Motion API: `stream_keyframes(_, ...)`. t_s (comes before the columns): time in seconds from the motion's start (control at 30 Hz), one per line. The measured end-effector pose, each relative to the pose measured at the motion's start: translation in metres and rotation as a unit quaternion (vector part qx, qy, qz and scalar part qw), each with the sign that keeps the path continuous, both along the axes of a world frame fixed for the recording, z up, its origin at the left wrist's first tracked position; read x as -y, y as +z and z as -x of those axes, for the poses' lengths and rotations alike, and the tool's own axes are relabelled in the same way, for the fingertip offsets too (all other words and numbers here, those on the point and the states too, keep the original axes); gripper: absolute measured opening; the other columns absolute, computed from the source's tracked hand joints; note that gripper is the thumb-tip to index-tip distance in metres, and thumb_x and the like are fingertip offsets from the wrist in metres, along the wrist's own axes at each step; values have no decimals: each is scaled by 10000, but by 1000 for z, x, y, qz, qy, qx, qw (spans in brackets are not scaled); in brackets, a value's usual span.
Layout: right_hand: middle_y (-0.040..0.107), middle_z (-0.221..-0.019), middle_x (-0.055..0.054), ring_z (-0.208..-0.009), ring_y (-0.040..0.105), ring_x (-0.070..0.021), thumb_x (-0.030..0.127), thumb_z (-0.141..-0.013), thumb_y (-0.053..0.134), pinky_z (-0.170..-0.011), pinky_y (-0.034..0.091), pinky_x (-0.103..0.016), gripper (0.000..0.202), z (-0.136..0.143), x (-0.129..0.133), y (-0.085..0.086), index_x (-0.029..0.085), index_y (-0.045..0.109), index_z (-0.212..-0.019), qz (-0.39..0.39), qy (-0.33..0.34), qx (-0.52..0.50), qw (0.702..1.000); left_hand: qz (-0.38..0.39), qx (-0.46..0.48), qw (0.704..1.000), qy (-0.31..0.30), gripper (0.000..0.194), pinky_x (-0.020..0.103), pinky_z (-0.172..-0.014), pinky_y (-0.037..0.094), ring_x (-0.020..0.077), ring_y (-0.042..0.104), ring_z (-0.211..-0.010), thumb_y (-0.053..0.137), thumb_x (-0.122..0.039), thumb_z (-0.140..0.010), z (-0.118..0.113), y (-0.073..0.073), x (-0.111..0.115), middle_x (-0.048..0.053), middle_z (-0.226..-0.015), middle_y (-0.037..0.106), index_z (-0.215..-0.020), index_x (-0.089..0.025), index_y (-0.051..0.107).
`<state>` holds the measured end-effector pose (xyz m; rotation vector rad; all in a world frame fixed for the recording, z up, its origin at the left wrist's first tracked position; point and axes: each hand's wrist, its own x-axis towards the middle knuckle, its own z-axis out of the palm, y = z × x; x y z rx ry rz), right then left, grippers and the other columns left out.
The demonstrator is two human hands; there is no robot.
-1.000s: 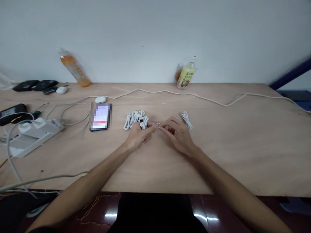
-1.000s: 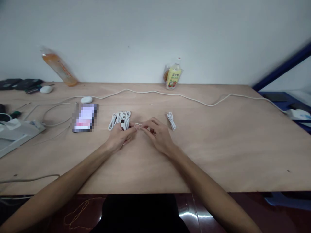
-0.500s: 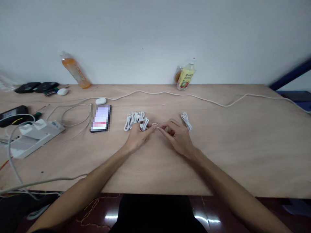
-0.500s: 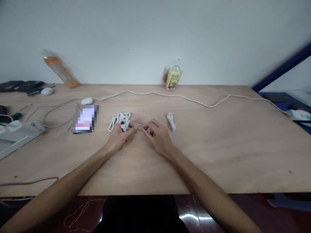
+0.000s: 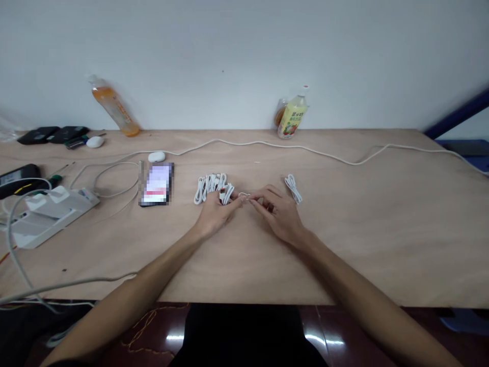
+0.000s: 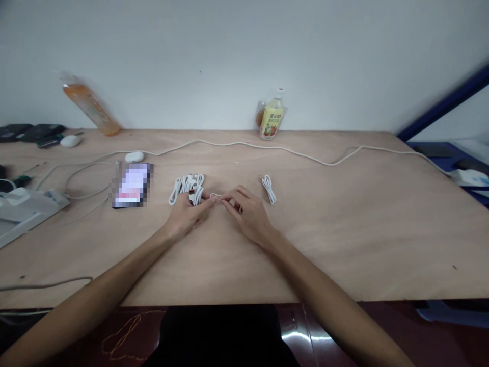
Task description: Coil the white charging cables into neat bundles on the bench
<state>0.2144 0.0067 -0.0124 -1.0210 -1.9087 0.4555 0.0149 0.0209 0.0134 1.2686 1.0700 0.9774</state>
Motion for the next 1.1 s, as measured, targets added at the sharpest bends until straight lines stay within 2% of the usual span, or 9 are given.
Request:
stream_keyframes(0.23,711,-912,-47,-690,595,-169,341,-1106,621,-617,505,-307,212,-1,-2,2,236,785,-1023,44,18,-19,999,12,4,1000,-11,484,226,-388,219,61,318,-371,892,-612,-768,0,-6,-2,-102,-435,423,-742,-190,657)
stream_keyframes(0.47,709,-869,-26,-637,587,-154,394,-1094,649,-598,503,-308,227,-2,-3,0,245,797,-1008,92,26,-63,993,21,-11,1000,-16,498,229,-392,202,64,313,-371,876,-638,-770,1,-4,-2,-98,-421,418,-741,-192,656)
stream_keyframes(0.73,698,-790,-14,-643,608,-159,299,-1014,706,-564,469,-282,146,1,-2,6,234,791,-914,125,2,-65,990,-21,-58,998,4,419,238,-415,235,90,350,-406,856,-574,-807,4,-4,-2,-88,-433,446,-744,-206,666)
stream_keyframes(0.9,696,-764,-9,-641,616,-164,272,-1008,705,-593,492,-289,136,2,0,6,241,808,-925,105,-20,-48,993,-29,-69,997,11,385,247,-444,259,108,384,-442,859,-552,-812,4,-6,-3,-81,-447,435,-758,-208,696)
stream_keyframes(1.1,756,-911,-43,-628,604,-159,399,-1030,724,-570,521,-298,176,3,0,3,244,805,-1049,71,-34,-68,995,-23,-49,999,2,452,245,-440,276,104,381,-433,869,-619,-777,3,-4,-1,-84,-459,454,-776,-196,709)
